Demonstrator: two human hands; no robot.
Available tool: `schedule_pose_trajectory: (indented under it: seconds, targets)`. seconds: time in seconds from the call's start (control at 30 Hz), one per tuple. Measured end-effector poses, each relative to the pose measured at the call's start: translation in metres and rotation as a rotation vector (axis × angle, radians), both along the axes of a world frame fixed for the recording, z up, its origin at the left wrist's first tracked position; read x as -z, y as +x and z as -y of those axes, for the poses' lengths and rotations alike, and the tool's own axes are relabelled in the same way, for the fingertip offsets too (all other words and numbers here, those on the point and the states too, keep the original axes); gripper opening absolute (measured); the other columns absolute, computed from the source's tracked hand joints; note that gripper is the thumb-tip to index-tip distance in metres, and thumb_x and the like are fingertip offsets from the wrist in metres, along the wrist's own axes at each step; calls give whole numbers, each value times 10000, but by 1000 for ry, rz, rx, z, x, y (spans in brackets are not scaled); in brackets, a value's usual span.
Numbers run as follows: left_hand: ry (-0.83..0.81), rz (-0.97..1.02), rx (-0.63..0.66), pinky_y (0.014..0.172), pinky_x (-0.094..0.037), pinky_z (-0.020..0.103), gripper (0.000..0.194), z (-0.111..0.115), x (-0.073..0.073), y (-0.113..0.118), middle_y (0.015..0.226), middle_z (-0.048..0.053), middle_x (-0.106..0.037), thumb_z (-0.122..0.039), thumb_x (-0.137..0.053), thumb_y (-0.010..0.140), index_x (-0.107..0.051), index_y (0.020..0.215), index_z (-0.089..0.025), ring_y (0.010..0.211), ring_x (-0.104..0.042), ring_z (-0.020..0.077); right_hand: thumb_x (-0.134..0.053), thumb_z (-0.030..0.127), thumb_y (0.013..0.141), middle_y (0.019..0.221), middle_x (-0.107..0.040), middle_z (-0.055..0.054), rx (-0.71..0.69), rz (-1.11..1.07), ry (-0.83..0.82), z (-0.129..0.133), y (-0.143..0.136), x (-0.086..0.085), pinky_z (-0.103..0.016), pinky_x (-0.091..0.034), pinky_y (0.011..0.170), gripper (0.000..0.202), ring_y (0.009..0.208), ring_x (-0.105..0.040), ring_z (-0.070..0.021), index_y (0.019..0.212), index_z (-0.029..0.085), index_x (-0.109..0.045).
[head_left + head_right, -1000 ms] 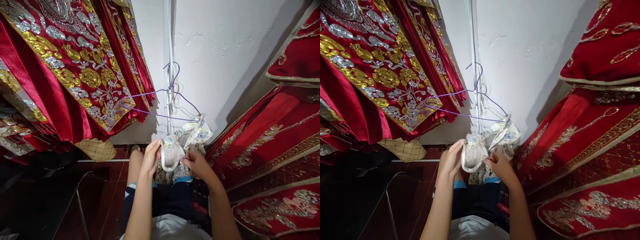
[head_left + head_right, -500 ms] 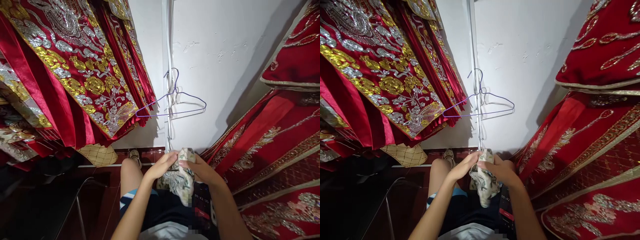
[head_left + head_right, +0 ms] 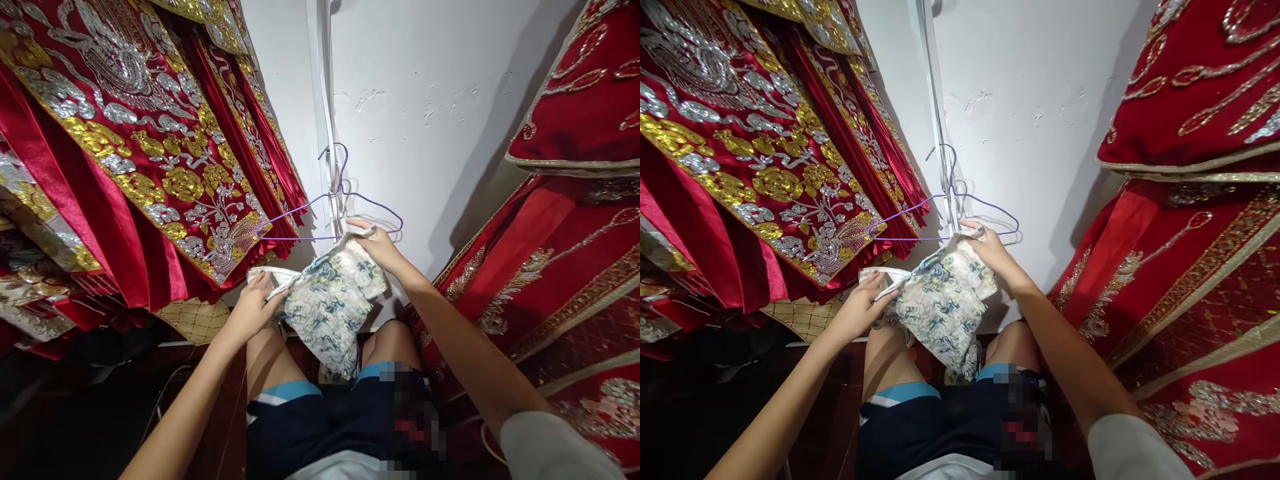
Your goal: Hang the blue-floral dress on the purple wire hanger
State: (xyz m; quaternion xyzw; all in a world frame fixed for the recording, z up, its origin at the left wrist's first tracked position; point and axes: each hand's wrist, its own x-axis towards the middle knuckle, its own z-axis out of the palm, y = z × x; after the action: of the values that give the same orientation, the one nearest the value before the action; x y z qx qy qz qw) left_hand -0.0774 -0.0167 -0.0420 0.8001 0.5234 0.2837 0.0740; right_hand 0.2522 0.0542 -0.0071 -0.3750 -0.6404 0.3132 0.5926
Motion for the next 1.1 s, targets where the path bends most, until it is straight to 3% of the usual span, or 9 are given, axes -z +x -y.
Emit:
schedule_pose_trajectory:
  seconds: [0.07,0.17,0.33,0.5,0.7,0.8,0.93,1.03,1.1]
  targets:
    - [30,72,-21,1209,-281,578,509,-5,-12,-1,1435,148,-600,-613,-501,919,-804,899,-204,1462,-390,393,-672,366,806,1217,-719,-95,-13,5,-89,-19,-12,3,-360,-447,1033,350,1160,-626,-241,1091,173,-734]
    - [-2,89,-42,1236,-264,533,514,-3,-23,5,1500,145,-539,-584,-494,923,-803,923,-174,1489,-348,389,-635,491,841,915,-746,-91,-14,132,-251,-30,-14,8,-364,-500,871,359,896,-661,-246,920,151,-718]
    - [33,122,-55,1236,-287,492,397,9,-24,17,1540,145,-487,-420,-482,920,-779,870,-161,1481,-371,370,-645,588,817,589,-573,-14,121,258,-249,-5,9,16,-302,-426,630,438,619,-515,-178,647,195,-554]
    - [174,202,28,1211,-338,493,337,16,-33,32,1529,148,-500,-296,-436,928,-699,761,-168,1449,-440,332,-650,616,796,604,-544,-2,200,303,-252,35,36,8,-282,-367,568,464,597,-464,-153,653,188,-544]
    - [325,238,156,1144,-399,472,214,-1,-83,73,1384,136,-631,-268,-507,927,-597,753,-182,1332,-554,289,-652,601,810,643,-596,-15,143,277,-324,55,29,-5,-281,-388,572,448,592,-493,-155,711,166,-610]
    - [322,191,210,920,-504,386,103,-20,-106,89,1069,94,-715,-264,-545,920,-585,867,-185,989,-668,224,-625,604,842,696,-641,-35,84,245,-316,57,23,-3,-291,-431,615,453,640,-553,-178,771,157,-645]
    - [275,240,261,711,-447,281,72,-45,-114,89,870,20,-629,-202,-515,917,-551,979,-191,734,-573,140,-611,530,883,994,-727,-88,55,351,-66,62,35,-1,-348,-504,799,401,889,-659,-246,1051,181,-711]
    - [233,275,285,752,-444,296,188,-52,-114,80,939,42,-644,-249,-532,938,-562,1114,-189,819,-590,159,-696,471,830,1186,-709,-124,328,393,52,58,61,-4,-404,-528,860,721,946,-682,-271,1474,225,-485]
    - [164,278,305,764,-448,304,227,-51,-118,76,959,58,-665,-292,-546,945,-600,1136,-180,834,-595,168,-726,487,801,1277,-674,-176,544,363,72,48,83,-7,-431,-537,869,879,976,-687,-296,1549,191,-371]
